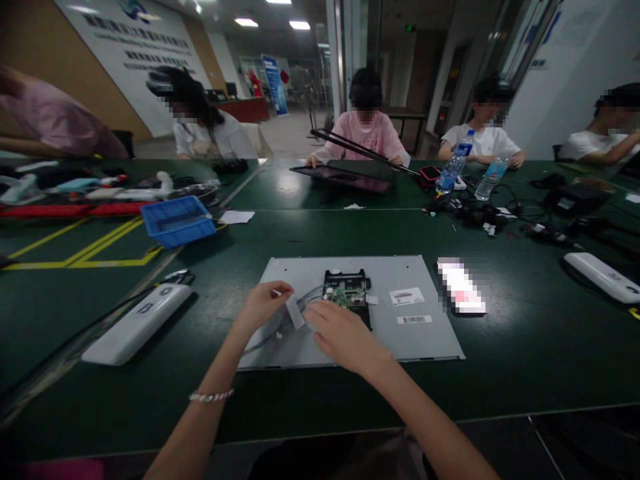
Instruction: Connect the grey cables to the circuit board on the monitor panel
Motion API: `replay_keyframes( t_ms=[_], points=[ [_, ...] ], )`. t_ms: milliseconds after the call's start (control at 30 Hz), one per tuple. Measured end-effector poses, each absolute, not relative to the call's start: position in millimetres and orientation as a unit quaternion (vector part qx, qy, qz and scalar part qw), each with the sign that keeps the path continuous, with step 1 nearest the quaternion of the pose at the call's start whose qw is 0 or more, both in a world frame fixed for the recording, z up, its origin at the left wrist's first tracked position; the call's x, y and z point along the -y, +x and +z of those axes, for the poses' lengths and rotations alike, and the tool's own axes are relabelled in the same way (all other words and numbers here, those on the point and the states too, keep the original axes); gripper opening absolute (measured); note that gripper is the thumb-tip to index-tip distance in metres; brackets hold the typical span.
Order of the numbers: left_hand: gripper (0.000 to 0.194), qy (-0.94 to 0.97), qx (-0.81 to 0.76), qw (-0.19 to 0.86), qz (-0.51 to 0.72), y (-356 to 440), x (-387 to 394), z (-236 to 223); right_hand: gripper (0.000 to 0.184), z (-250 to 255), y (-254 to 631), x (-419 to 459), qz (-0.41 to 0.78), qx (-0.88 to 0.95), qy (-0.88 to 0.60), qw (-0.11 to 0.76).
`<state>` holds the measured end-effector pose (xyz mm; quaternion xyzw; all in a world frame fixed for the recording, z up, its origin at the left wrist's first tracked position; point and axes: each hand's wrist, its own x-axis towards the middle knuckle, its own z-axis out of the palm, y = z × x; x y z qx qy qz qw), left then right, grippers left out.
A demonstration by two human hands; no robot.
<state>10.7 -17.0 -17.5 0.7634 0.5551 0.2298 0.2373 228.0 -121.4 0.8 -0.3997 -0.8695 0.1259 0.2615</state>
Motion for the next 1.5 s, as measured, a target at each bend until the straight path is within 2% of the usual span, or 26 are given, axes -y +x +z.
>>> replay_keyframes(
  t_ms=[233, 333, 400, 500, 600, 700, 833, 967, 1100, 1267, 1500],
  points=[
    [0.025, 0.76, -0.585, 0.191, 0.209, 9.3, 18.4, -26.5, 0.035, -12.0, 198.5, 117.1, 0.088, 0.901, -0.369, 0.211],
    [0.035, 0.769, -0.571, 0.121, 0.26, 14.8, 28.2, -16.0, 0.032, -16.3, 197.6, 117.1, 0.088, 0.897, -0.378, 0.211],
    [0.03, 0.787, -0.549, 0.07, 0.273, 20.6, 38.5, -6.0, 0.032, -18.9, 197.4, 117.8, 0.092, 0.896, -0.381, 0.21],
    [0.018, 0.822, -0.526, 0.034, 0.216, 28.9, 56.5, 2.0, 0.032, -23.6, 196.6, 118.0, 0.101, 0.893, -0.387, 0.207],
    [0.018, 0.839, -0.526, 0.035, 0.137, 33.0, 71.3, -5.6, 0.035, -27.5, 195.9, 117.6, 0.106, 0.893, -0.384, 0.211],
    [0.025, 0.837, -0.535, 0.033, 0.109, 32.7, 79.1, -21.3, 0.041, -27.5, 196.9, 119.6, 0.112, 0.893, -0.38, 0.213],
    [0.033, 0.84, -0.531, 0.019, 0.106, 31.1, 82.6, -34.8, 0.059, -24.4, 198.6, 128.7, 0.12, 0.891, -0.387, 0.204],
    [0.038, 0.84, -0.533, -0.003, 0.1, 32.0, 84.6, -35.6, 0.076, -27.3, 195.3, 141.4, 0.126, 0.88, -0.412, 0.201],
    [0.04, 0.836, -0.542, -0.011, 0.08, 33.5, 85.5, -32.6, 0.083, -33.1, 190.4, 151.1, 0.129, 0.869, -0.435, 0.196],
    [0.042, 0.822, -0.564, -0.022, 0.076, 34.2, 86.2, -31.4, 0.074, -31.8, 189.4, 157.5, 0.132, 0.863, -0.448, 0.194],
    [0.043, 0.826, -0.557, -0.033, 0.074, 34.1, 89.6, -29.8, 0.045, -2.0, 234.2, 155.4, 0.146, 0.852, -0.445, 0.233]
  ],
)
